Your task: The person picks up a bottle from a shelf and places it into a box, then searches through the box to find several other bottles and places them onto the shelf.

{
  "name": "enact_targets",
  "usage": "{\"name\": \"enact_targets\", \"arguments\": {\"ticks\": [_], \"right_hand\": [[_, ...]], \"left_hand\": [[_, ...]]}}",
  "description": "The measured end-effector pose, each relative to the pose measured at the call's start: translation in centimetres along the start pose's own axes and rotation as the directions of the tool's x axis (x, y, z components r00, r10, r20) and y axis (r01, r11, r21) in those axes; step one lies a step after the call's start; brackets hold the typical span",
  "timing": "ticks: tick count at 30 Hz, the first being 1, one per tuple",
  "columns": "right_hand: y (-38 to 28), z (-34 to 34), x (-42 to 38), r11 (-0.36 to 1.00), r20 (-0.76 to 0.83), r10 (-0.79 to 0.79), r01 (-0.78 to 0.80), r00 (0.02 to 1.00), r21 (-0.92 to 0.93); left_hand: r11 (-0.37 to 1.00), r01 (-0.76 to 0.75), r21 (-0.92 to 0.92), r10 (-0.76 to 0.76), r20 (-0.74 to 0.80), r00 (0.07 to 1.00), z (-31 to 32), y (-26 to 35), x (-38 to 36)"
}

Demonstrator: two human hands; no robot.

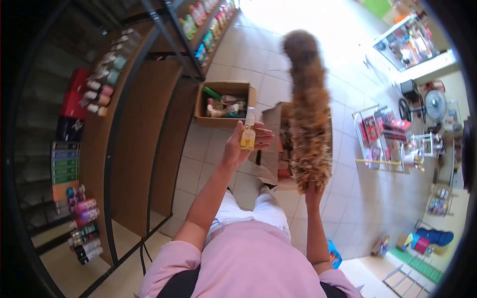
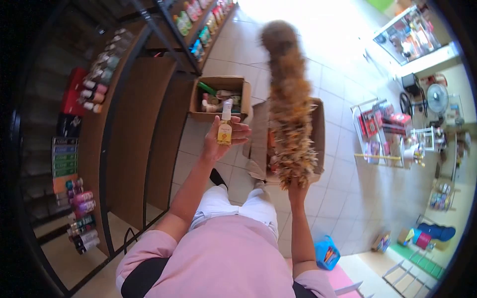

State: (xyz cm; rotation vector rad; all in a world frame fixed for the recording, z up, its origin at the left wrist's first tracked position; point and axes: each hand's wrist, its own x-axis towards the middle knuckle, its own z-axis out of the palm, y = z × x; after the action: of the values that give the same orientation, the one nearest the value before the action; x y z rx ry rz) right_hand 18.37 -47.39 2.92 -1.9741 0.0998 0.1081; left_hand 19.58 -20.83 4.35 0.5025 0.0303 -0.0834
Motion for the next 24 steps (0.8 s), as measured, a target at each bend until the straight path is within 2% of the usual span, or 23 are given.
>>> {"name": "enact_targets", "arguments": {"ticks": [1,4,5,8,9,10,12,13,14,16,18,19,20,21,22,23,24], "right_hand": [[-0.6,1.4,-0.4,0.999,-0.067,0.047,-0.047,0.997,0.015],[-2.2,3.9,-3.2,0.972,0.136,-0.178,0.196,0.975,-0.133],[-3.4,4.7,-3.9,0.720,0.249,-0.591,0.641,0.767,-0.267],[-2.2,7.2,-6.3,0.666,0.552,-0.528,0.718,0.646,-0.203],[-2.6,8.6,-6.6,0.635,0.559,-0.545,0.743,0.625,-0.211],[-2.3,9.7,-6.3,0.682,0.448,-0.576,0.704,0.684,-0.198],[-1.6,12.0,-5.6,0.774,0.216,-0.587,0.619,0.781,-0.135],[-7.5,13.5,-7.6,0.929,0.148,-0.370,0.369,0.917,0.037],[-6.6,14.1,-5.8,0.857,0.221,-0.514,0.506,0.829,0.097],[-6.2,15.1,-5.5,0.662,0.228,-0.711,0.742,0.665,-0.102],[-4.8,14.7,-5.1,0.433,0.526,-0.730,0.891,0.436,-0.138],[-5.0,15.3,-4.6,0.370,0.612,-0.699,0.920,0.368,-0.131],[-5.2,15.8,-4.2,0.309,0.691,-0.660,0.945,0.295,-0.109],[-6.0,16.6,-4.1,0.318,0.730,-0.622,0.944,0.282,-0.094],[-6.8,17.4,-3.9,0.327,0.767,-0.583,0.942,0.267,-0.079],[-7.6,18.7,-3.7,0.362,0.717,-0.644,0.932,0.267,-0.022],[-9.2,20.3,-3.2,0.408,0.656,-0.697,0.913,0.290,0.030]], "left_hand": [[0.998,-0.043,0.052,0.045,-0.047,0.998,-0.1,1.4,-1.2],[0.984,-0.166,0.065,0.171,-0.082,0.982,-1.2,5.5,-4.5],[0.975,-0.206,0.080,0.213,-0.102,0.972,-1.9,6.8,-5.8],[0.955,-0.289,-0.068,0.296,0.128,0.947,-2.0,10.3,-9.5],[0.914,-0.397,0.081,0.402,-0.049,0.915,-3.7,10.2,-10.4],[0.863,-0.433,0.258,0.490,-0.223,0.843,-3.9,10.8,-11.4],[0.911,-0.262,0.318,0.317,-0.133,0.939,-4.0,13.8,-15.1],[0.878,-0.271,0.395,0.348,-0.139,0.927,-4.6,14.4,-16.2],[0.882,-0.286,0.375,0.366,-0.161,0.916,-5.0,15.0,-17.1],[0.886,-0.325,0.329,0.404,-0.206,0.891,-5.3,16.0,-18.7],[0.768,-0.486,0.416,0.629,-0.351,0.694,-4.8,15.5,-19.1],[0.695,-0.544,0.471,0.718,-0.404,0.567,-4.7,15.5,-19.2],[0.522,-0.428,0.738,0.813,-0.278,0.511,-5.5,15.6,-19.9],[0.287,-0.263,0.921,0.865,-0.132,0.484,-6.1,16.0,-21.0],[0.331,-0.251,0.910,0.859,-0.181,0.479,-6.6,16.4,-21.6],[0.375,-0.240,0.896,0.851,-0.230,0.472,-7.0,16.8,-22.2],[0.651,-0.401,0.645,0.746,-0.445,0.496,-5.2,18.2,-22.7]]}}
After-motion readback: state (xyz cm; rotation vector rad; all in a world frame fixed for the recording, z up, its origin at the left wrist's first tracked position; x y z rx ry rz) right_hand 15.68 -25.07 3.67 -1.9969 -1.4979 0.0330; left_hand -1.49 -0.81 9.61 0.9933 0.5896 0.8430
